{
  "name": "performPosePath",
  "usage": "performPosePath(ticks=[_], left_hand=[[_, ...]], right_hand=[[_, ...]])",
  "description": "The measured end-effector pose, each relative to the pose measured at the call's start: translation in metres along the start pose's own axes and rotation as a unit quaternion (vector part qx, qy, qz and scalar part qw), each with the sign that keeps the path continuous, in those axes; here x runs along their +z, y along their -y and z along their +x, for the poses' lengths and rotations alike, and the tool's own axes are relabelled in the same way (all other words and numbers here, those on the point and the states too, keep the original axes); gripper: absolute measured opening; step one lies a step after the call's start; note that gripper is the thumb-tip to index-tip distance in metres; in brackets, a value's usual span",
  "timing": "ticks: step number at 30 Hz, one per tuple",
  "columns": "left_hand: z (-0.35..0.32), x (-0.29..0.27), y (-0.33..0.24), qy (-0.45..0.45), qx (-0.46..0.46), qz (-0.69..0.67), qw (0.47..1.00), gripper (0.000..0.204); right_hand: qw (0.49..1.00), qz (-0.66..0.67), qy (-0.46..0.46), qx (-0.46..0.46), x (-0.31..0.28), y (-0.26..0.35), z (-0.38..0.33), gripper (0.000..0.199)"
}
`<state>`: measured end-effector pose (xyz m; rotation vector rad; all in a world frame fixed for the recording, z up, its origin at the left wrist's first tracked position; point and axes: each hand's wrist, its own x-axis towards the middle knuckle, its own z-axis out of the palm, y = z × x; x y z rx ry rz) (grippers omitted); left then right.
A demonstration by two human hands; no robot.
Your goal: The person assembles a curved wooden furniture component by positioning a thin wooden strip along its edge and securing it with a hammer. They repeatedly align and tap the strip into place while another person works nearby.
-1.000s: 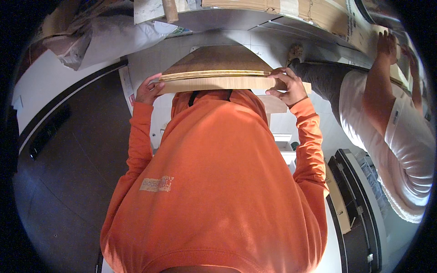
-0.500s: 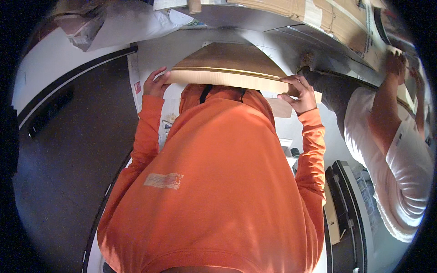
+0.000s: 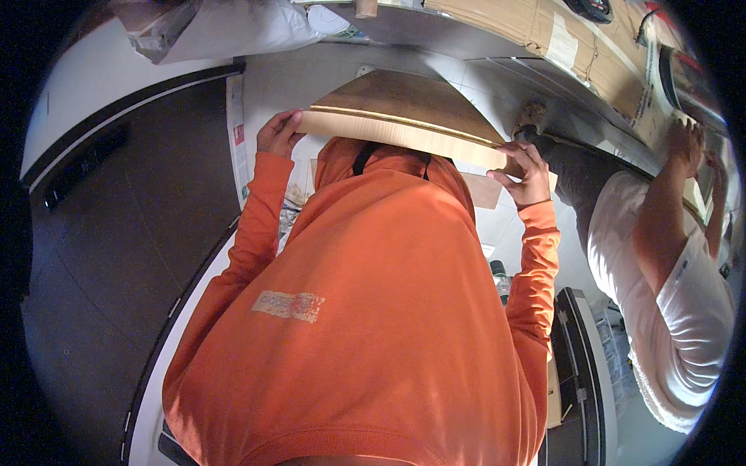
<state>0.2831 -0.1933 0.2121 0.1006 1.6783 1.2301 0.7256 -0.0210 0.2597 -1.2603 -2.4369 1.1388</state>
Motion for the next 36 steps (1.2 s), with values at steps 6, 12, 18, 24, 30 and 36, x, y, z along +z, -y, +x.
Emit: performPosePath(ticks=[6, 12, 18, 24, 30, 36], left_hand=[[0.006, 0.0, -0.005, -0.006, 0.026, 0.01, 1.0, 0.028], [0.009, -0.005, -0.001, 0.003, 0.003, -0.001, 1.0, 0.028], [0.015, -0.011, 0.001, -0.001, -0.011, -0.009, 1.0, 0.031], [0.016, -0.012, 0.0, -0.003, -0.018, -0.002, 1.0, 0.031], [0.017, -0.013, -0.005, -0.001, -0.009, -0.006, 1.0, 0.029], [0.018, -0.01, -0.013, 0.026, -0.011, -0.008, 1.0, 0.024]], right_hand=[[1.0, -0.004, 0.004, 0.003, 0.003, 0.001, 0.0, 0.05], [0.997, 0.012, 0.03, 0.074, -0.002, 0.002, -0.003, 0.047], [0.999, -0.038, 0.007, -0.003, -0.006, -0.001, 0.0, 0.045], [0.996, -0.08, 0.02, 0.035, -0.008, -0.001, -0.002, 0.048], [0.995, -0.089, 0.016, 0.043, -0.006, -0.004, -0.004, 0.047], [0.993, -0.11, 0.009, 0.046, -0.004, -0.01, -0.007, 0.048]])
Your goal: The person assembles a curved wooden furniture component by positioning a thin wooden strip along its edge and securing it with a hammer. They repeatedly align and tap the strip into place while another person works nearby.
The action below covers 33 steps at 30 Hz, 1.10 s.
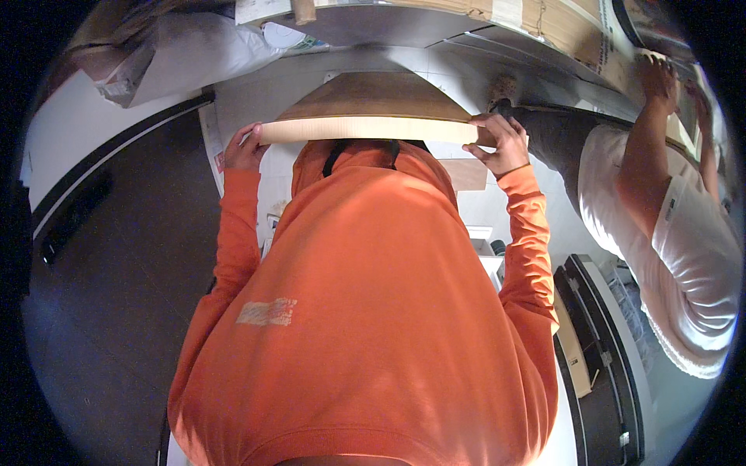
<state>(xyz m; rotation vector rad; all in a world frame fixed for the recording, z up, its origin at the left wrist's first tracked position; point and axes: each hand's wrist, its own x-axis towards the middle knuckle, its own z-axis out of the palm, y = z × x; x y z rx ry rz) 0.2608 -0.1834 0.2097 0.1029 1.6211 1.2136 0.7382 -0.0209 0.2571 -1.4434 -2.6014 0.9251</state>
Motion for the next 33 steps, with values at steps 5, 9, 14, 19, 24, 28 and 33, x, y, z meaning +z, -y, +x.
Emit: performPosePath(ticks=[5, 9, 14, 19, 24, 28, 33], left_hand=[[-0.005, 0.006, -0.006, 0.007, 0.004, -0.012, 1.0, 0.024], [-0.006, 0.006, -0.006, 0.016, 0.015, -0.02, 1.0, 0.025], [-0.002, -0.003, -0.001, 0.018, 0.019, -0.035, 0.999, 0.022], [0.009, -0.014, -0.001, -0.004, 0.016, -0.051, 0.999, 0.023], [0.015, -0.022, -0.005, 0.014, -0.007, -0.073, 0.997, 0.021], [0.019, -0.026, -0.005, 0.011, -0.007, -0.059, 0.998, 0.018], [0.018, -0.028, -0.008, 0.066, 0.004, -0.047, 0.997, 0.018]], right_hand=[[1.0, -0.004, 0.011, 0.019, 0.0, -0.002, -0.001, 0.049], [1.0, 0.002, 0.011, 0.015, 0.002, -0.002, 0.0, 0.05], [0.999, 0.01, 0.023, 0.045, 0.002, -0.001, -0.002, 0.049], [0.999, -0.032, -0.007, 0.038, -0.004, 0.001, -0.002, 0.047], [0.998, -0.02, -0.017, 0.053, -0.009, 0.004, -0.005, 0.055], [0.981, 0.148, 0.002, 0.127, -0.009, 0.002, -0.008, 0.058], [0.999, 0.038, -0.008, 0.034, -0.005, -0.001, -0.01, 0.05]])
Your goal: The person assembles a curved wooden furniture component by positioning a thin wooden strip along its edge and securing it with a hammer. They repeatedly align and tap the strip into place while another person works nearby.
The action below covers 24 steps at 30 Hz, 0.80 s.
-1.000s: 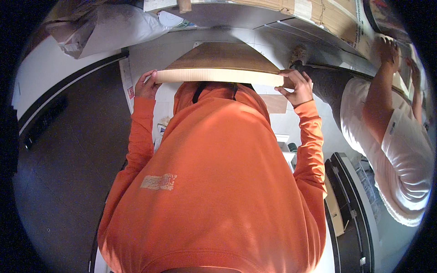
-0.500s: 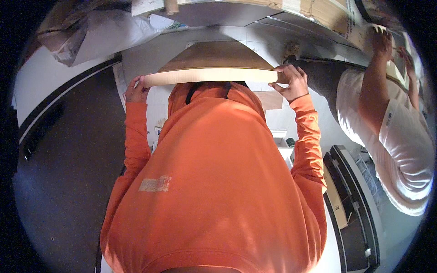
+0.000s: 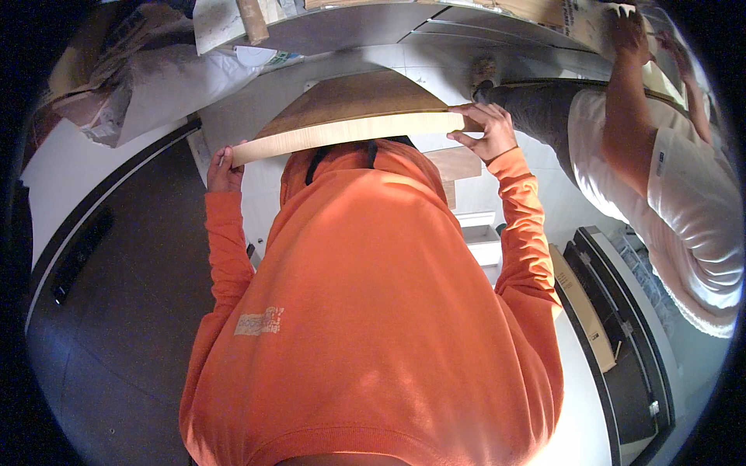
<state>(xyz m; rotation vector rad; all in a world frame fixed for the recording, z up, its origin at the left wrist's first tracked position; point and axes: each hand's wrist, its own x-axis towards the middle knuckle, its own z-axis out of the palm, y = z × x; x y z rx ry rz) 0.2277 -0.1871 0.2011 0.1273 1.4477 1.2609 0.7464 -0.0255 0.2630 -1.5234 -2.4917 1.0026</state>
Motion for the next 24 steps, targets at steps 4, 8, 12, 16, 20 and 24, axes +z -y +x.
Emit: performPosePath(ticks=[4, 8, 12, 16, 20, 24], left_hand=[[-0.008, 0.009, -0.009, 0.003, -0.004, 0.052, 0.999, 0.023], [-0.019, 0.022, -0.018, -0.036, -0.036, 0.058, 0.997, 0.023], [-0.025, 0.025, -0.018, 0.009, 0.005, 0.077, 0.997, 0.024], [-0.025, 0.02, -0.013, -0.002, 0.01, 0.073, 0.997, 0.029], [-0.024, 0.015, -0.008, 0.001, 0.003, 0.048, 0.999, 0.032], [-0.022, 0.013, -0.008, -0.02, -0.01, 0.06, 0.998, 0.036]], right_hand=[[1.0, -0.029, 0.004, -0.01, 0.002, -0.003, 0.0, 0.049], [0.999, -0.027, 0.001, -0.019, 0.001, -0.003, 0.0, 0.046], [0.999, -0.041, -0.001, -0.021, 0.0, 0.001, -0.001, 0.047], [0.999, -0.034, -0.002, -0.005, -0.004, 0.005, 0.0, 0.048], [0.997, -0.07, 0.02, -0.019, -0.007, 0.005, 0.0, 0.049], [0.996, -0.081, 0.017, -0.026, -0.005, 0.005, 0.0, 0.051]])
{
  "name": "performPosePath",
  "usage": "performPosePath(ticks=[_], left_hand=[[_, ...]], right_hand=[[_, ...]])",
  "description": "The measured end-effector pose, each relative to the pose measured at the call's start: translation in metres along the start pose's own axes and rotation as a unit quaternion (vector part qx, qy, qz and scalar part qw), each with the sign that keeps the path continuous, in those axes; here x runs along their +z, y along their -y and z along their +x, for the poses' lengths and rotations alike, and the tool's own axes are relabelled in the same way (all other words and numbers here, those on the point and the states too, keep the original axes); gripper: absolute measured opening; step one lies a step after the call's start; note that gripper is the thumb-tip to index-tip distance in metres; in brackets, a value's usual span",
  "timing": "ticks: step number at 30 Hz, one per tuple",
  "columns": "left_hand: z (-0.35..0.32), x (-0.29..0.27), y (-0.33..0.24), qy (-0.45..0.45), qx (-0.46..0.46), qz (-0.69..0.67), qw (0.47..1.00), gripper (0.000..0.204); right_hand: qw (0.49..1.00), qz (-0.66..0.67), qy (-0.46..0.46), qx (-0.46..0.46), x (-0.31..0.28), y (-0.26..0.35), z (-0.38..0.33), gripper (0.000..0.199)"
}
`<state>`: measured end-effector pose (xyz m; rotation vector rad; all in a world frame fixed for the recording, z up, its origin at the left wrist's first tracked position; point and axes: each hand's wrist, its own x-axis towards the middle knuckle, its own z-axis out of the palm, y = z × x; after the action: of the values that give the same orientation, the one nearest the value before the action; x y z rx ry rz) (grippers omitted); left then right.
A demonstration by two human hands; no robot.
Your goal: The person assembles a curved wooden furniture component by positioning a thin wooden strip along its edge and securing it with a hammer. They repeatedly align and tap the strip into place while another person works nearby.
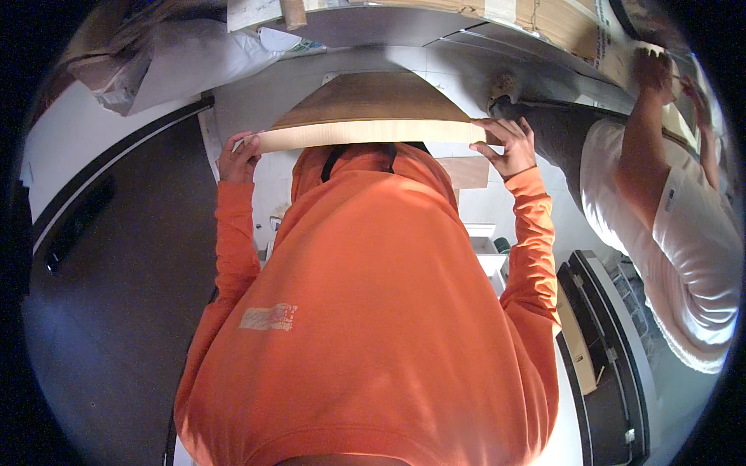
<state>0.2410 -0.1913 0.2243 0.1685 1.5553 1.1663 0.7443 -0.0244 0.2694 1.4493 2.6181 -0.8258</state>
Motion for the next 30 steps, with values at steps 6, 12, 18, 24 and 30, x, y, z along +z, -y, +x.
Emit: performPosePath(ticks=[6, 12, 18, 24, 30], left_hand=[[-0.003, 0.01, 0.007, 0.001, -0.024, -0.01, 1.0, 0.042], [-0.01, 0.026, 0.009, -0.079, 0.037, 0.017, 0.996, 0.04], [-0.008, 0.035, 0.005, -0.089, 0.069, 0.101, 0.988, 0.037], [-0.003, 0.039, 0.005, -0.09, 0.107, 0.134, 0.981, 0.029], [-0.006, 0.045, 0.011, -0.087, 0.102, 0.143, 0.981, 0.028]], right_hand=[[0.994, -0.107, 0.011, 0.0, -0.01, 0.016, 0.0, 0.052], [0.998, -0.03, -0.006, -0.059, -0.018, 0.032, 0.012, 0.053], [0.997, -0.008, -0.018, -0.072, -0.013, 0.019, 0.018, 0.053], [0.999, 0.037, 0.032, -0.005, -0.012, 0.012, 0.014, 0.051], [0.996, 0.034, -0.024, -0.085, -0.007, 0.01, 0.013, 0.045]])
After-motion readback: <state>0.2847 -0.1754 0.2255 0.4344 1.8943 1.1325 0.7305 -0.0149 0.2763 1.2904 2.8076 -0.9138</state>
